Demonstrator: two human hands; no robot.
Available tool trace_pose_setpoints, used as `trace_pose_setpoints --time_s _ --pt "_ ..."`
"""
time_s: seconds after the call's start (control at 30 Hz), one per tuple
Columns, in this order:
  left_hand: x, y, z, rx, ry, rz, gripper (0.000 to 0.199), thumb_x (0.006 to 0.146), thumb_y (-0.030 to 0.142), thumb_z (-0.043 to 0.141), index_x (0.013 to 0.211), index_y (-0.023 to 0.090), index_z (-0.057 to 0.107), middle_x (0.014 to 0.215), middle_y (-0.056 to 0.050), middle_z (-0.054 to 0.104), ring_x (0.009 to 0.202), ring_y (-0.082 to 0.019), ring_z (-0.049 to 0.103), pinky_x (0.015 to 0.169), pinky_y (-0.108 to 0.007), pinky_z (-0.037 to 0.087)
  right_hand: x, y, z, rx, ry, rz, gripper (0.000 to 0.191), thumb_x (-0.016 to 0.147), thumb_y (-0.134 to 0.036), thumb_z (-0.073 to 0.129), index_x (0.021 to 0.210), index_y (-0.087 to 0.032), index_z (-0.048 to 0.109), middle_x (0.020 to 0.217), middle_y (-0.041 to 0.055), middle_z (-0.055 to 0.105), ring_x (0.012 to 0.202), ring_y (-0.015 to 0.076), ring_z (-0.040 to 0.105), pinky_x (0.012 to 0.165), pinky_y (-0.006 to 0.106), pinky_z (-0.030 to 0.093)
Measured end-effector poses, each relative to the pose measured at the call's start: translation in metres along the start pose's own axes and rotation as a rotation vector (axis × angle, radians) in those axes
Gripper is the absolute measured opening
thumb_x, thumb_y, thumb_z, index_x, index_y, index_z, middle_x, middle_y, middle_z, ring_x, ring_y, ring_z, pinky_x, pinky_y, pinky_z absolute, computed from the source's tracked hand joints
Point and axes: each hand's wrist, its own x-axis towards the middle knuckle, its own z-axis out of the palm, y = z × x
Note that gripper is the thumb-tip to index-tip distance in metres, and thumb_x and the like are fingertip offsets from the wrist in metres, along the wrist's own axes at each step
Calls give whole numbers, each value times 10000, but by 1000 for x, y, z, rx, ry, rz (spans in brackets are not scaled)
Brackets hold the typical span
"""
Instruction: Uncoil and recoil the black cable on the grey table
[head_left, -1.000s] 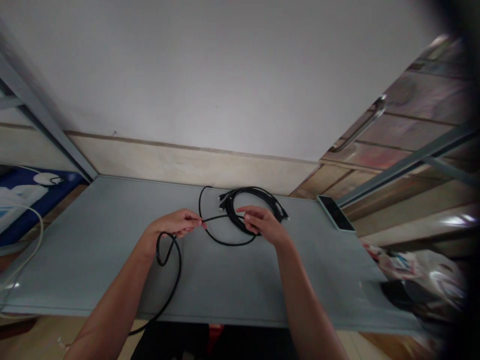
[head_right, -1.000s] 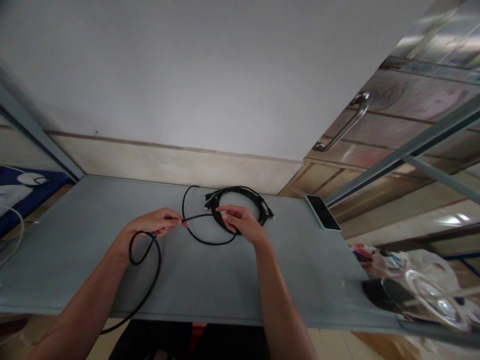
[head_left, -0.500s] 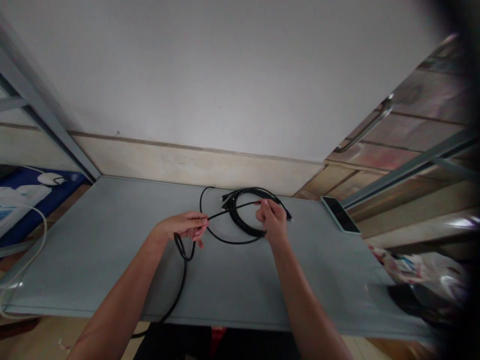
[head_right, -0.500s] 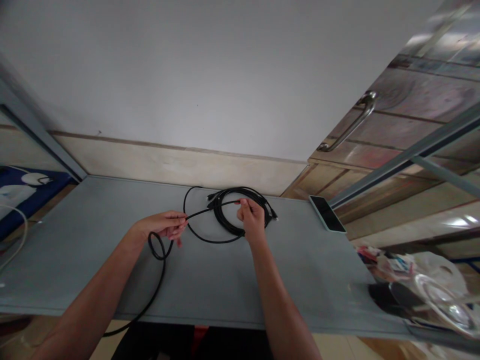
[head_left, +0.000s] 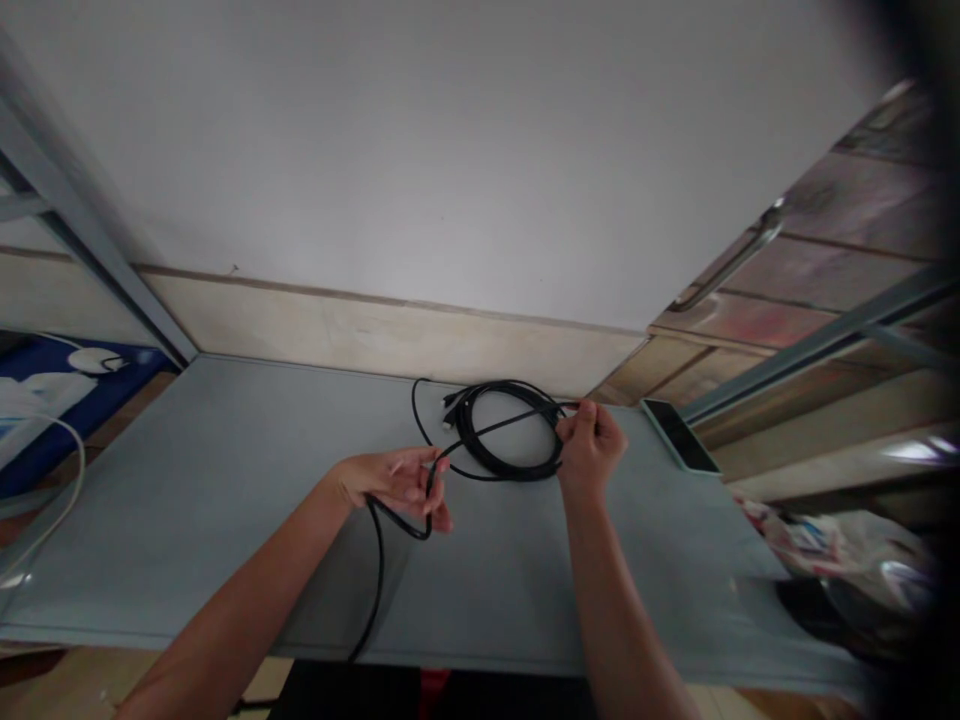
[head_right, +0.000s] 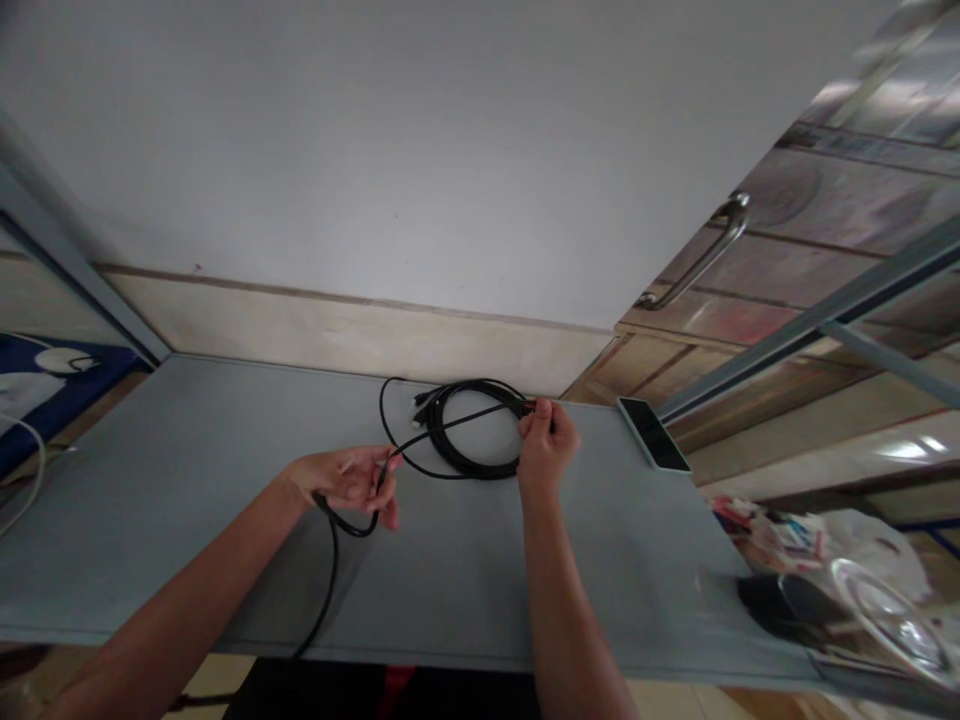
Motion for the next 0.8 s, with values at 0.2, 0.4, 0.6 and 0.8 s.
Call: trace_pose_setpoints --time_s 0.2,0.4,0.6,0.8 --pt "10 15 23 193 177 -65 404 711 227 821 1015 175 560 875 -12 561 922 -170 621 839 -314 477 15 0 -14 33 210 -24 449 870 -598 547 692 -190 493 462 -98 322 372 61 324 374 203 271" --pt "23 23 40 140 293 82 253 835 350 703 879 181 519 614 70 409 542 -87 476 709 -331 501 25 1 -23 81 325 -16 412 888 -576 525 722 -200 491 458 -101 320 367 66 296 357 207 273" --pt "8 33 -2 300 546 84 272 815 374 713 843 139 579 542 94 290 429 -38 225 435 -190 207 32 17 -28 48 363 -22 388 895 -523 517 666 -211 493 446 -84 349 355 82 316 337 225 281" --pt "-15 38 -36 466 707 207 350 820 439 688 696 154 526 531 85 308 426 -36 228 432 -202 197 32 28 -26 42 356 56 356 881 -492 531 690 -192 547 442 -76 359 366 91 340 344 226 274"
